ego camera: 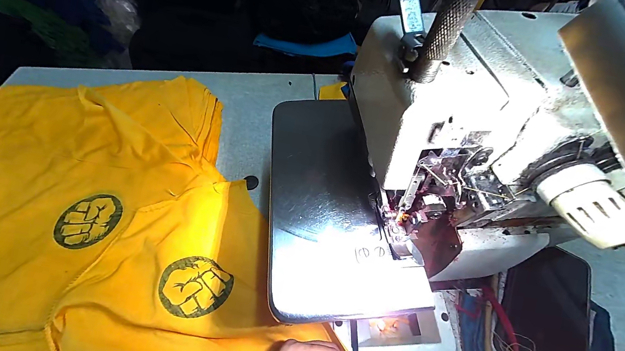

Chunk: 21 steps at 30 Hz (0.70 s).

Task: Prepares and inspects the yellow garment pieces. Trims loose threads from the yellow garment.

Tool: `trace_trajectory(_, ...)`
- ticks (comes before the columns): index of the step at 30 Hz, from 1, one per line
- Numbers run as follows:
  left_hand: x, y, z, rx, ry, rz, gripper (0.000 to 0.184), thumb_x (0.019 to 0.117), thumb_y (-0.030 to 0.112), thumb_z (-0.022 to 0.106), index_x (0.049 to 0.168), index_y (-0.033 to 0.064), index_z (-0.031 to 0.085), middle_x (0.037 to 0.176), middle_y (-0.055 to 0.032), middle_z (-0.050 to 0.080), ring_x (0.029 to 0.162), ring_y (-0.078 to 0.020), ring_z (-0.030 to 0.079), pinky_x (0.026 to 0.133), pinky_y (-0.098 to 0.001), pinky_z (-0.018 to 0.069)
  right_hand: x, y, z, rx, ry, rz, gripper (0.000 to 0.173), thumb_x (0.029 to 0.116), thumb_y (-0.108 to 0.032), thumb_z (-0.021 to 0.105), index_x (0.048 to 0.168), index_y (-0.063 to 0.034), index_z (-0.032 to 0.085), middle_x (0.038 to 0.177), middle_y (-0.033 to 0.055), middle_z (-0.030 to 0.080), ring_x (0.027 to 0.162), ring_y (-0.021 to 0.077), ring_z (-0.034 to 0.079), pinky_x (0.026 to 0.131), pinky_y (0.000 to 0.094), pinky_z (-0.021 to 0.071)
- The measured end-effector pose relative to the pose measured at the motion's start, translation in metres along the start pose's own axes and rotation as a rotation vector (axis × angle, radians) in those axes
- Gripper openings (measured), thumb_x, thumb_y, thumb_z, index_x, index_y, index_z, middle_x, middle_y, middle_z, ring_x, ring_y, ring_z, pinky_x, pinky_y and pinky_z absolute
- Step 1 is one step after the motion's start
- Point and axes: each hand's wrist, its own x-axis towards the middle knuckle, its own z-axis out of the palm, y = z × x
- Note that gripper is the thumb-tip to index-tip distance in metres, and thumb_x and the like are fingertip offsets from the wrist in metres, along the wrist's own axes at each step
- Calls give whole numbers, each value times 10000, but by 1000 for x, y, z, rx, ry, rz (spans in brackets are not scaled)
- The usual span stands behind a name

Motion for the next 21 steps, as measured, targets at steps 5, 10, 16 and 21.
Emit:
trace_trajectory(5,0,-1,-2,11,-10,-9,181,930,61,595,857,29,758,831,25,709,770,17,637,690,-188,519,0,2,3,46,6,4,243,1028,-251,629,1022,-30,729,759,134,665,711,265,666,644,360,549)
trace_trajectory(10,0,-1,-1,-13,-7,-2,181,926,53,595,850,29,757,825,26,706,766,14,636,687,-189,520,-2,3,2,46,-1,7,238,1025,-248,635,1029,-29,729,762,138,666,715,270,667,646,367,549)
trace_trajectory(16,0,0,-1,-5,-1,-6,178,923,43,592,851,26,755,829,29,708,764,22,634,683,-182,517,-1,3,4,42,7,1,236,1028,-249,630,1033,-35,728,759,134,664,717,269,668,644,366,550)
trace_trajectory(21,-1,0,-1,-12,1,-16,179,928,45,589,860,29,754,823,32,708,750,26,631,674,-183,517,-2,4,6,39,28,-16,225,1026,-252,634,1025,-47,726,756,124,658,720,263,660,647,361,542)
